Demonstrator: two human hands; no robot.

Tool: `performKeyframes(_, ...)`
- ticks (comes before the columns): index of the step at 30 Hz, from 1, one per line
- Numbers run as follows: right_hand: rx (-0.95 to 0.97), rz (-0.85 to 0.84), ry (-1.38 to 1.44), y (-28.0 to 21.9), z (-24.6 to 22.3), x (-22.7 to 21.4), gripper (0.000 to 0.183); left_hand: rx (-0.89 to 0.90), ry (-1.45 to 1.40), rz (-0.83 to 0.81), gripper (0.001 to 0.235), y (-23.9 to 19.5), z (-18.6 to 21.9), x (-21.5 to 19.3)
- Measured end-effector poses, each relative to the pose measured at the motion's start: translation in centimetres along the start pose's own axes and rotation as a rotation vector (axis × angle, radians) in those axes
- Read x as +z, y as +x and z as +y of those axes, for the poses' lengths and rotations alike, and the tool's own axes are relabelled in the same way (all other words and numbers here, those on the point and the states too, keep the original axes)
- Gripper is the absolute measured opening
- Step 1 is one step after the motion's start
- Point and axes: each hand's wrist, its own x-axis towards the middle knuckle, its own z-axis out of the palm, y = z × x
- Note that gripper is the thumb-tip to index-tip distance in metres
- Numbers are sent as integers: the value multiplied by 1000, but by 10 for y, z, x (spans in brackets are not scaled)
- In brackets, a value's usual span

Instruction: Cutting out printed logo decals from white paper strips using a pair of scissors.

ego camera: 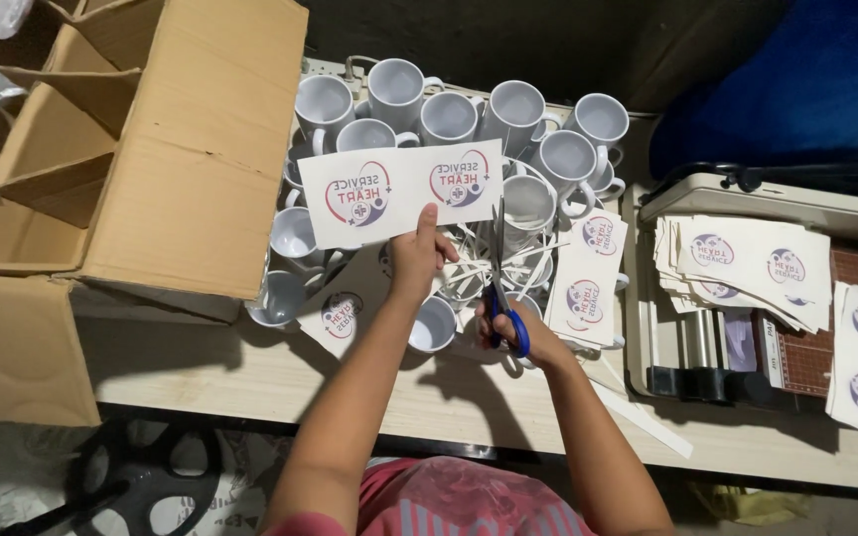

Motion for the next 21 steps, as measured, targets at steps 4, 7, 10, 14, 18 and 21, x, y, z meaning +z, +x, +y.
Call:
performKeyframes(4, -48, 38, -10, 1, -5, 3, 86, -4, 13, -13, 46, -3, 1, 0)
performKeyframes(7, -60, 38, 73, 1, -7, 4, 81, 14, 2, -27, 41, -7, 8, 2)
performKeyframes(10, -65, 72, -11, 3, 1, 1, 74, -43, 35, -27, 46, -7, 8, 2)
performKeyframes(14, 24, 168, 86, 4, 12, 4, 62, -19, 26, -41, 43, -10, 12, 4)
performKeyframes(18, -83, 81, 154, 2, 15, 3, 61, -69, 90, -33, 52, -4, -11, -4)
performKeyframes(21, -115, 90, 106, 2, 1, 2, 62, -136, 180, -49, 72, -9, -20, -7)
